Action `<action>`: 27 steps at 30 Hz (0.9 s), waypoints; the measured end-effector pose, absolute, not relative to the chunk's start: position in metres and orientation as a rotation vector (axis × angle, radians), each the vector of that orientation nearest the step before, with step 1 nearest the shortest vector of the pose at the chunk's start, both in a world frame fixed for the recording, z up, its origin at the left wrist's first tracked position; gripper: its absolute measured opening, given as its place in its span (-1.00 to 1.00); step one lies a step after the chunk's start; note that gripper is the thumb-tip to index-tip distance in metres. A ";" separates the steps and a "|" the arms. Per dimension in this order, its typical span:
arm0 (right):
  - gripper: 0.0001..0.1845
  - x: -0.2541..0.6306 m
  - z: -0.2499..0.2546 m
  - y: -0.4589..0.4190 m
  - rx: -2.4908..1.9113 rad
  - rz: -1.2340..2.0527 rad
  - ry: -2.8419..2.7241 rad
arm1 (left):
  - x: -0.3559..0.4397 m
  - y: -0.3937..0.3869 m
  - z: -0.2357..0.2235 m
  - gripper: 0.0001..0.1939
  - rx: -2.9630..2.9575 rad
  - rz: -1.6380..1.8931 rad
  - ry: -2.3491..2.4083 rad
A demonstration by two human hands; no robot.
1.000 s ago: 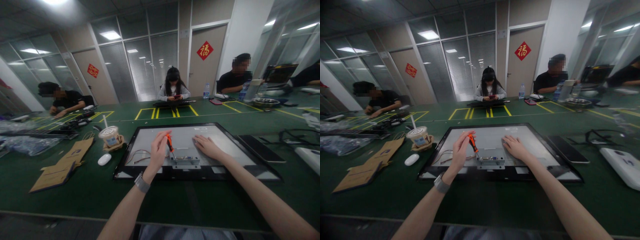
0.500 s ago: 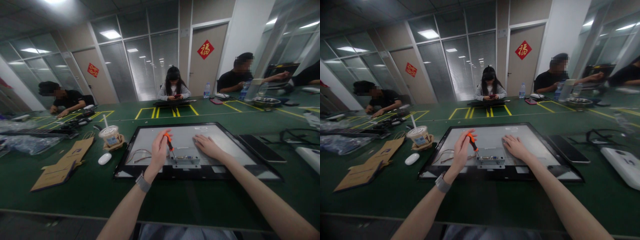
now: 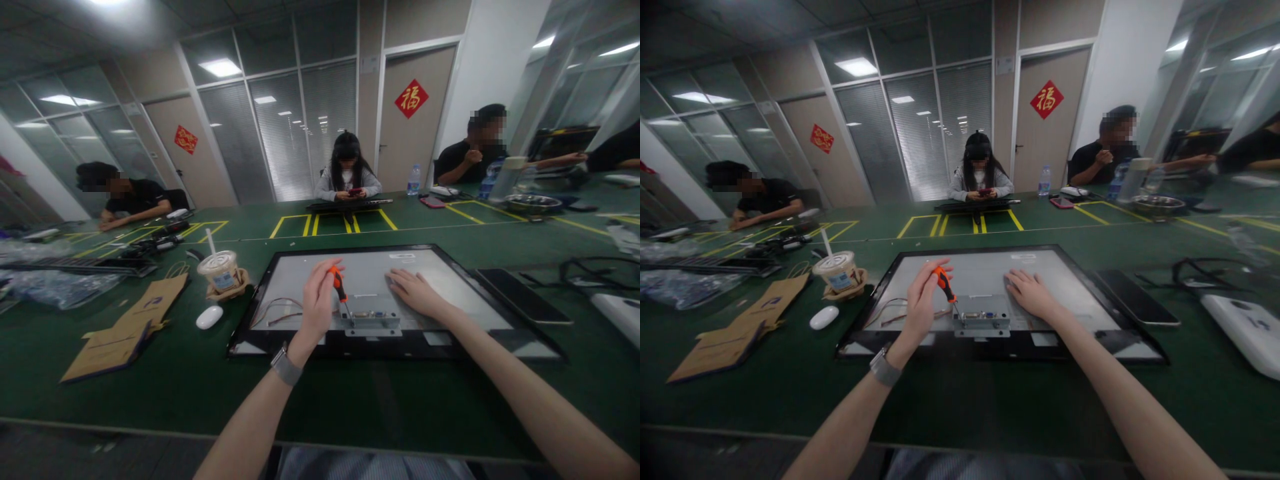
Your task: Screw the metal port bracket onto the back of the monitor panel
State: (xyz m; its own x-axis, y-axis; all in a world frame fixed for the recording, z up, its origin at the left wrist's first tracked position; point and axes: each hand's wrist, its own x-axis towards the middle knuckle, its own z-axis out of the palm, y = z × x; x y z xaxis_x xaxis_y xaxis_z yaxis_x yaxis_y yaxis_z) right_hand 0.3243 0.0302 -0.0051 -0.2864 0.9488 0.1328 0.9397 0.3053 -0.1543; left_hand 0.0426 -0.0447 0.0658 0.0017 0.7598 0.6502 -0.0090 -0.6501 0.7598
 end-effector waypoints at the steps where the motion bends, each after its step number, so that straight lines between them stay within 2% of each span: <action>1: -0.40 0.324 -0.005 0.030 -1.739 0.072 -2.370 | 0.043 -0.045 0.066 -0.65 1.692 1.686 0.761; 9: -0.40 0.324 -0.005 0.030 -1.745 0.074 -2.372 | 0.039 -0.041 0.064 -0.81 1.824 1.760 0.888; 16: -0.39 0.325 -0.006 0.031 -1.735 0.074 -2.379 | 0.042 -0.047 0.068 -0.67 1.754 1.686 0.787; 23: -0.40 0.325 -0.007 0.032 -1.735 0.053 -2.383 | 0.041 -0.040 0.066 -0.87 1.770 1.798 0.882; 27: -0.40 0.325 -0.008 0.032 -1.734 0.041 -2.385 | 0.041 -0.042 0.066 -0.78 1.763 1.763 0.805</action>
State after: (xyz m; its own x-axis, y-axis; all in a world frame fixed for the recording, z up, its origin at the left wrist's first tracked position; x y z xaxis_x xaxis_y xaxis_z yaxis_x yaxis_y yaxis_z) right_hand 0.3253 0.0319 -0.0078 -0.2965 0.9450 0.1382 0.9396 0.3145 -0.1347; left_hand 0.0415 -0.0418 0.0657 -0.0217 0.7212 0.6923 0.0508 -0.6908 0.7212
